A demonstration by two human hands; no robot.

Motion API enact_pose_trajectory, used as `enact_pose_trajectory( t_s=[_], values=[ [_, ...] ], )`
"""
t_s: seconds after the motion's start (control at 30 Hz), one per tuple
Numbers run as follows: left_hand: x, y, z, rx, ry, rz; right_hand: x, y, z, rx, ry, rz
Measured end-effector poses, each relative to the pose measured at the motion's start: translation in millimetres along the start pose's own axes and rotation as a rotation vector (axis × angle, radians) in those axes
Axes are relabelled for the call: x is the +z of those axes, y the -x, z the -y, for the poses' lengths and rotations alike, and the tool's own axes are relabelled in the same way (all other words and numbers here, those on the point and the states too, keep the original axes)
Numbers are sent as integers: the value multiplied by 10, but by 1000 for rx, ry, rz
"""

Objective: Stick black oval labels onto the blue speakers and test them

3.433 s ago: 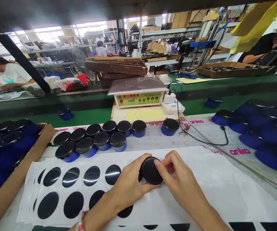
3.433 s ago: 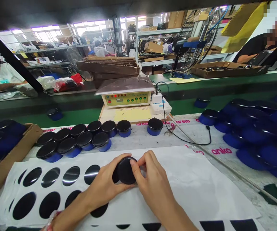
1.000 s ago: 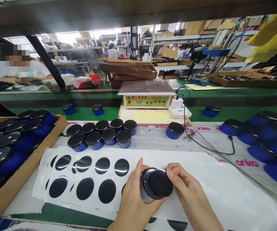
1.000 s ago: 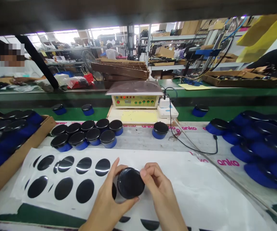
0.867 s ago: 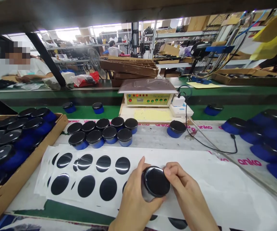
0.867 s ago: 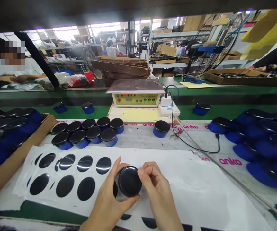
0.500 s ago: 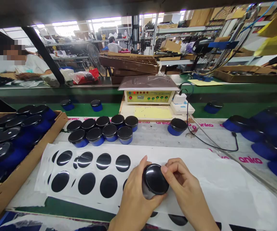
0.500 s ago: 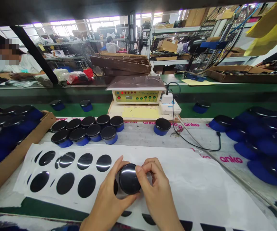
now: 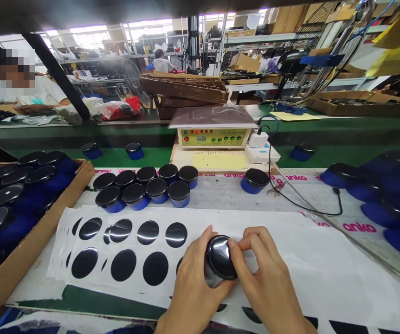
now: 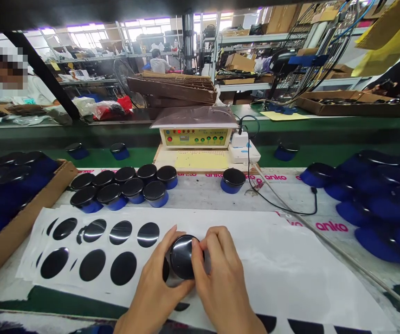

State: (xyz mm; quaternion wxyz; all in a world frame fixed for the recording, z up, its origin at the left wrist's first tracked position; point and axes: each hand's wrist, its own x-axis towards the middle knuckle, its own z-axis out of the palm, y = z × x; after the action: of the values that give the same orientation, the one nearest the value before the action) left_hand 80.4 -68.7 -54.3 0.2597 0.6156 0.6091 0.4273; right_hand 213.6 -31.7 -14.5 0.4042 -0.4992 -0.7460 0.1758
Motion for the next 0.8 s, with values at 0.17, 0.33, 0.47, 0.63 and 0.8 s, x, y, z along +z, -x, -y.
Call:
enact_pose_trajectory(
  t_s=[0.17, 0.33, 0.47, 0.63, 0.8],
  values=[
    [-15, 9, -8, 82, -88, -11, -2, -11, -100, 130, 2, 69],
    [-78, -33, -114, 193, -268, 23, -119, -52, -343, 367, -223, 19],
    [-102, -36, -235, 271, -500, 123, -235, -51, -465, 347, -206, -36],
    [-204, -69, -304, 416, -661, 187, -193, 24, -540, 143, -59, 73],
    [-758, -941, -346, 509, -659, -30, -174, 119, -660, -273, 336, 131]
  ],
)
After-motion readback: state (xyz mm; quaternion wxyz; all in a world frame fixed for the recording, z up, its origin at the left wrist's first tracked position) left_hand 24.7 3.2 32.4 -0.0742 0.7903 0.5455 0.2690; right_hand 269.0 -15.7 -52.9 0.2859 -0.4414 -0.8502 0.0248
